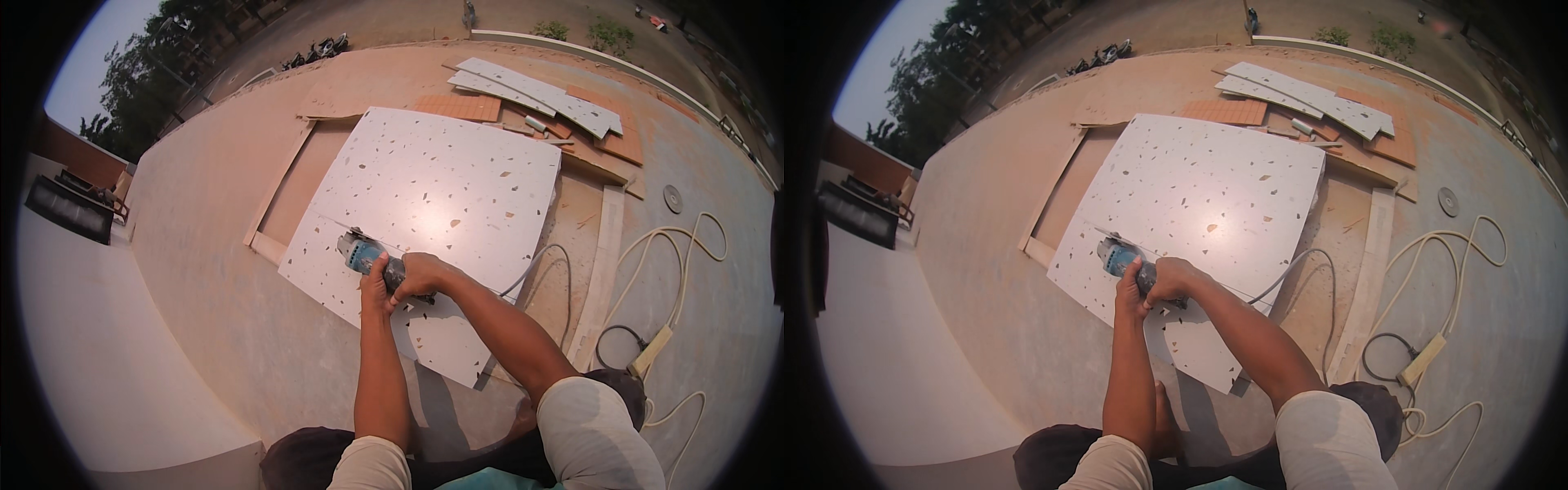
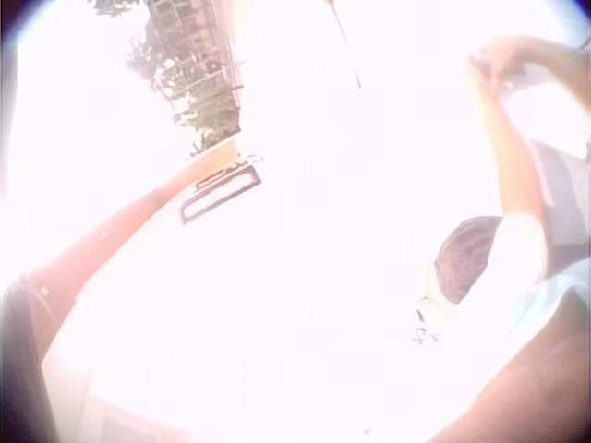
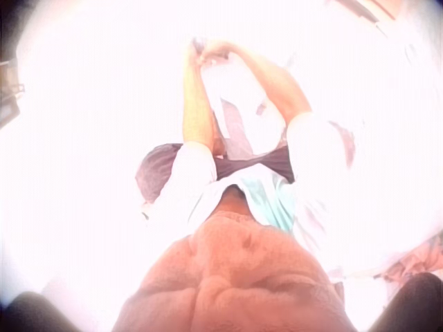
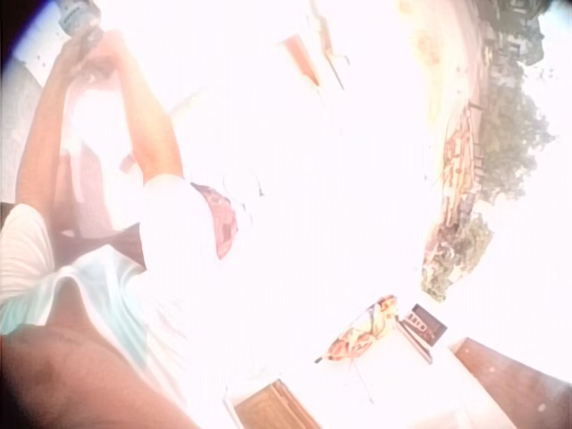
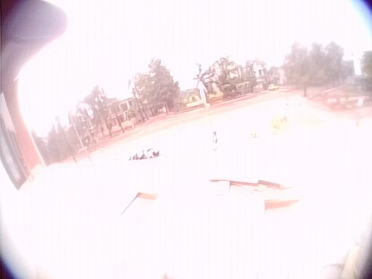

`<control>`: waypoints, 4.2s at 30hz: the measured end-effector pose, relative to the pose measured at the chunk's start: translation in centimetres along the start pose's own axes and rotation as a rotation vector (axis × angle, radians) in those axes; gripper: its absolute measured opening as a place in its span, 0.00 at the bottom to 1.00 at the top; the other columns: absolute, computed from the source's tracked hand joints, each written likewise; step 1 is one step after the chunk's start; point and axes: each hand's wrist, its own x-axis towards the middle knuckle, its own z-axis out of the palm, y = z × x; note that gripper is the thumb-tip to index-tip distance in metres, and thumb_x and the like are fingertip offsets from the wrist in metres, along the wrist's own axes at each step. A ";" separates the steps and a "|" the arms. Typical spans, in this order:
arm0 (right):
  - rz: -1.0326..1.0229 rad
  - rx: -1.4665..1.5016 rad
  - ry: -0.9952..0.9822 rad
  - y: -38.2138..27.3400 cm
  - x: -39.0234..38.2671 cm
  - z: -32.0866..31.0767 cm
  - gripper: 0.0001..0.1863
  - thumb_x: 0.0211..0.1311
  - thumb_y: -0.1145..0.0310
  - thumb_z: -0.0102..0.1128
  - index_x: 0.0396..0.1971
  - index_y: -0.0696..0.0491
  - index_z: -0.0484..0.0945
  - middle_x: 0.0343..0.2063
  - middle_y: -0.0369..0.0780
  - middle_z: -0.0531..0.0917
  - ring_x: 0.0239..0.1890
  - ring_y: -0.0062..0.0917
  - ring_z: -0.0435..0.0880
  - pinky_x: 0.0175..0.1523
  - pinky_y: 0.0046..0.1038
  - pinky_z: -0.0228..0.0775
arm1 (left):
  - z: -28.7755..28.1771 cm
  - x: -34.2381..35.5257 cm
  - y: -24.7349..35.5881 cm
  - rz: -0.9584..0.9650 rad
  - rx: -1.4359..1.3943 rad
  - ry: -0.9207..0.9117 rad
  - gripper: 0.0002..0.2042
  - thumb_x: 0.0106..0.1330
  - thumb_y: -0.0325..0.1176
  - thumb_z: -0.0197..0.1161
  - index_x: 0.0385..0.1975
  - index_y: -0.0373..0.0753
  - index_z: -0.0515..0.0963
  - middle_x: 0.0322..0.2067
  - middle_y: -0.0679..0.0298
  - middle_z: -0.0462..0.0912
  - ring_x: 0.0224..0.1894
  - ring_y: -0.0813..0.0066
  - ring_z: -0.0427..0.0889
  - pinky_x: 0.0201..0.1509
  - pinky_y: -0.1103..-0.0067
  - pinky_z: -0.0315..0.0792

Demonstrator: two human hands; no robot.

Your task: The person uses an angle grinder to cut a large white speckled tile into smaller rectangular pieces. The person sits on the floor and guides the tool along the tile surface, creating multiple cuts. After finishing, the person lifts the cut pieces and hands one to a coworker.

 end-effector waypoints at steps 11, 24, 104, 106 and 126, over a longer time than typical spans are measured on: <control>-0.019 -0.017 0.049 0.6 -0.5 0.3 0.35 0.30 0.49 0.78 0.32 0.66 0.83 0.32 0.53 0.85 0.36 0.40 0.87 0.43 0.34 0.78 | 0.8 -0.8 -0.2 -0.001 -0.012 -0.005 0.13 0.62 0.38 0.67 0.38 0.36 0.75 0.32 0.60 0.83 0.31 0.69 0.84 0.38 0.73 0.81; -0.010 -0.016 0.019 1.1 -1.4 0.0 0.41 0.27 0.47 0.78 0.37 0.68 0.79 0.34 0.55 0.84 0.37 0.43 0.86 0.44 0.34 0.76 | 1.2 -1.4 -0.9 -0.007 -0.016 0.014 0.15 0.60 0.38 0.69 0.38 0.34 0.76 0.30 0.59 0.82 0.28 0.69 0.84 0.33 0.73 0.82; -0.002 -0.013 0.014 5.1 -7.5 0.3 0.40 0.29 0.47 0.78 0.36 0.66 0.80 0.36 0.56 0.84 0.40 0.44 0.85 0.47 0.35 0.75 | 4.1 -5.8 -5.6 -0.076 -0.014 -0.023 0.13 0.62 0.40 0.67 0.37 0.39 0.75 0.31 0.62 0.82 0.33 0.69 0.83 0.38 0.72 0.80; -0.014 -0.030 0.063 5.2 -7.7 0.4 0.36 0.28 0.48 0.78 0.33 0.66 0.83 0.34 0.54 0.85 0.37 0.41 0.86 0.44 0.34 0.77 | 4.4 -6.2 -5.6 -0.067 -0.001 -0.022 0.13 0.62 0.40 0.66 0.37 0.39 0.75 0.31 0.62 0.82 0.33 0.69 0.83 0.38 0.72 0.80; 0.011 -0.057 0.007 5.7 -9.9 -0.1 0.41 0.30 0.45 0.78 0.38 0.67 0.80 0.37 0.56 0.84 0.42 0.43 0.85 0.48 0.34 0.75 | 4.8 -7.2 -7.0 -0.080 -0.011 -0.051 0.14 0.62 0.41 0.66 0.39 0.38 0.75 0.33 0.61 0.82 0.34 0.69 0.84 0.41 0.73 0.80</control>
